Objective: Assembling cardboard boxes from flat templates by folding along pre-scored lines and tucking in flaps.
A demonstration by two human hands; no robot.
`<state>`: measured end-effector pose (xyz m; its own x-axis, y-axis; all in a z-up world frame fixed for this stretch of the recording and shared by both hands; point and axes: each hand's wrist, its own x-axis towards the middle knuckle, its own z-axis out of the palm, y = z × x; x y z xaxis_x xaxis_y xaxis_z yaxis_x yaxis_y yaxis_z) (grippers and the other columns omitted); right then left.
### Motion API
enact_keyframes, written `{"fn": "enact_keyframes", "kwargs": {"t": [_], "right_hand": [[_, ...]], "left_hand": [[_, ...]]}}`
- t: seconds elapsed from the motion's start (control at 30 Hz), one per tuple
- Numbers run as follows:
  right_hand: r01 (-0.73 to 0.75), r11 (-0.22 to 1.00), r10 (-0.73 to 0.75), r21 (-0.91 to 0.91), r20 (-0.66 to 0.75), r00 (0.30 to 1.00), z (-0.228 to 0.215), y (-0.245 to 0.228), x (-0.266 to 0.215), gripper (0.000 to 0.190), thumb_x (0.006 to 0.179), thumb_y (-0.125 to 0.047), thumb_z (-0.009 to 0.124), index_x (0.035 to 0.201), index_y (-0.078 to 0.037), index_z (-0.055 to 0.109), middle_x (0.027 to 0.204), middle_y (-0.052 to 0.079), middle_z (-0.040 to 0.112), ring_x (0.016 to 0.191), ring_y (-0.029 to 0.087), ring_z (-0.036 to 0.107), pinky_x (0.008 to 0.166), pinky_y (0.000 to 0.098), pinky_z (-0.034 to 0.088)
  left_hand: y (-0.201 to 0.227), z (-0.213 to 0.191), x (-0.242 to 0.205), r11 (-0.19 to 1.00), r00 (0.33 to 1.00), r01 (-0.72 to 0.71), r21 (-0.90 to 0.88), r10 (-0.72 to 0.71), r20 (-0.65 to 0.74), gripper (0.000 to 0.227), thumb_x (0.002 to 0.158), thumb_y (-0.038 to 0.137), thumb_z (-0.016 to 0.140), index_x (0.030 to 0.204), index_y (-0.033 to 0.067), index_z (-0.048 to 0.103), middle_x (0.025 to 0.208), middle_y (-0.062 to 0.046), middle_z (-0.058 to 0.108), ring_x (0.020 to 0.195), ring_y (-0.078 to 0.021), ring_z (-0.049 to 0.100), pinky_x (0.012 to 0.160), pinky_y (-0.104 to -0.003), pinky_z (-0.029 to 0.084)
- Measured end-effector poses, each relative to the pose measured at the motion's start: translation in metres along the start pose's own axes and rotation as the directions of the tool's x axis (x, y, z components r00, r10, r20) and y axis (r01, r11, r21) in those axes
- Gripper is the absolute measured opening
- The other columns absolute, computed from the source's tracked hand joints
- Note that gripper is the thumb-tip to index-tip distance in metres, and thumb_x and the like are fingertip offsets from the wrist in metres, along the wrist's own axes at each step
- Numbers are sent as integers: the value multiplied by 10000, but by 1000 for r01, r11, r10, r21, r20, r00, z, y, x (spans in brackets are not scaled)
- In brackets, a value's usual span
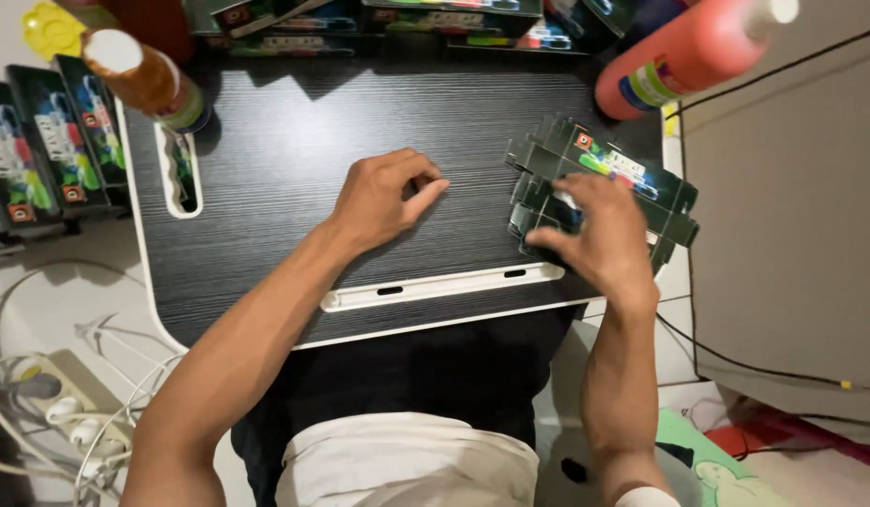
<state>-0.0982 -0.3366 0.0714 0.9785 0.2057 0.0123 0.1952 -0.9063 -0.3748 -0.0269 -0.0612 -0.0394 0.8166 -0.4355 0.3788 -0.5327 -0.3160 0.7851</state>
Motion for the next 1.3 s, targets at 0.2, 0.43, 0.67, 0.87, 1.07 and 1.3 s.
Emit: {"fn": "enact_keyframes", "kwargs": {"t": [0.2,0.43,0.67,0.87,1.07,1.3], "right_hand": [[0,996,2,-85,23,1000,14,13,-25,643,689,-247,940,1237,0,715,1333,243,646,1238,464,597,996,525,513],[15,996,-11,-88,50,999,16,20,-32,596,742,-214,891,1266,0,705,1378,260,631,1295,503,557,1037,565,484],[14,1000,-14,-11,14,1000,21,33,-35,359,867,-148,714,1215,-66,747,1306,168,709,1314,399,591,1044,479,510],[11,998,-20,-68,-128,992,32,47,-40,207,887,-58,714,1073,-114,783,1125,84,773,1141,303,698,942,386,565],[-5,995,-28,-97,-330,944,19,39,-41,114,893,-52,812,950,-150,802,951,13,793,929,224,762,802,293,592],[45,981,-149,-188,-588,795,-38,-14,-38,223,865,166,853,1049,55,795,1065,160,794,936,263,669,860,366,535]], "left_hand": [[1,2,2,999,999,30,-11,-30,-12,57,935,120,765,928,88,719,731,-44,690,675,-227,704,606,-321,577],[4,0,4,999,999,30,-18,-30,-13,73,928,128,769,918,80,714,716,-57,690,634,-228,693,571,-327,570],[5,-1,3,999,999,28,-26,-29,-32,62,915,118,769,913,82,719,719,-68,695,625,-243,691,558,-339,567],[6,0,3,999,999,35,-27,-36,-29,61,913,117,771,902,80,724,714,-66,700,612,-236,690,555,-331,563],[0,4,2,999,999,29,-35,-30,-34,68,914,130,772,902,83,723,715,-72,697,607,-246,686,547,-341,560],[20,-9,6,998,997,58,-32,-59,-43,73,868,74,780,827,53,724,750,-19,697,567,-108,573,534,-231,485]]}}
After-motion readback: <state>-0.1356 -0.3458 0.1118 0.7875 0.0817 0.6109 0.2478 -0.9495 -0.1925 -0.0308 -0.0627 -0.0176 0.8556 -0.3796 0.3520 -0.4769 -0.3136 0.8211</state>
